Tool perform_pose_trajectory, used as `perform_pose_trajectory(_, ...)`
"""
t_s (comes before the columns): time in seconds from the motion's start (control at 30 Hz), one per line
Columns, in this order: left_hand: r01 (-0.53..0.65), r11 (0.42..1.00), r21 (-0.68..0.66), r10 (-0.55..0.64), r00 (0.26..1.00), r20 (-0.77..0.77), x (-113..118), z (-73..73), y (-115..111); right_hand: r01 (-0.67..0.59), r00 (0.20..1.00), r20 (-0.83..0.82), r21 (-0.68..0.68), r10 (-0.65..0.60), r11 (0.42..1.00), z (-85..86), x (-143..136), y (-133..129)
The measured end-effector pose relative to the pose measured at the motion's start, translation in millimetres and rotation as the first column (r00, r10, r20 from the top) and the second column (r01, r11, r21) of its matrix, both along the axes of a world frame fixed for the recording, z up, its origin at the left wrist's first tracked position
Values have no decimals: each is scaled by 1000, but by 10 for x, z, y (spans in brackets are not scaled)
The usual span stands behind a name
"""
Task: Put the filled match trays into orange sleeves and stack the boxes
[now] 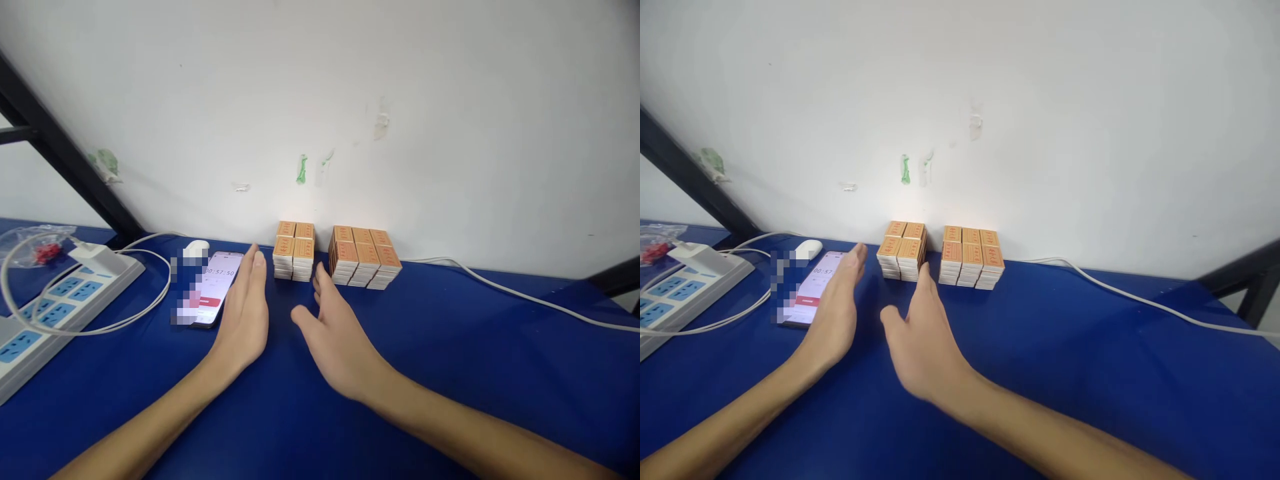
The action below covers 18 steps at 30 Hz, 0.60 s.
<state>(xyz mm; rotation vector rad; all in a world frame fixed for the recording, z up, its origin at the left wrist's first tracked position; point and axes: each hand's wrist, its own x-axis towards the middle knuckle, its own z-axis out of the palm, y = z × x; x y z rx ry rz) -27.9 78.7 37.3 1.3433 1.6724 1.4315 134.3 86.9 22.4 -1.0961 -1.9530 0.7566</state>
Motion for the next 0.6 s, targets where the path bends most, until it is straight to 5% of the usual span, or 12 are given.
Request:
perform_pose_trajectory(0.1, -56, 992, 112, 76, 981, -177, 59, 155, -168, 78, 996, 40, -62, -76, 995, 144, 162, -290)
perform_pose_trajectory(0.2, -68, 972, 226, 138, 940, -312, 89, 273, -227, 16, 990, 137, 192, -43, 981, 361, 303, -341)
perform_pose_trajectory(0.33, -22, 991, 131, 76, 903, -422, 77, 273, -230, -4, 919, 324, 579, -226, 816, 509, 364, 12)
perform_pose_trajectory(0.6, 71, 995, -72, -97, 870, -484, 84, 217, -268, -180, 860, 488, 566, -150, 805, 334, 178, 576)
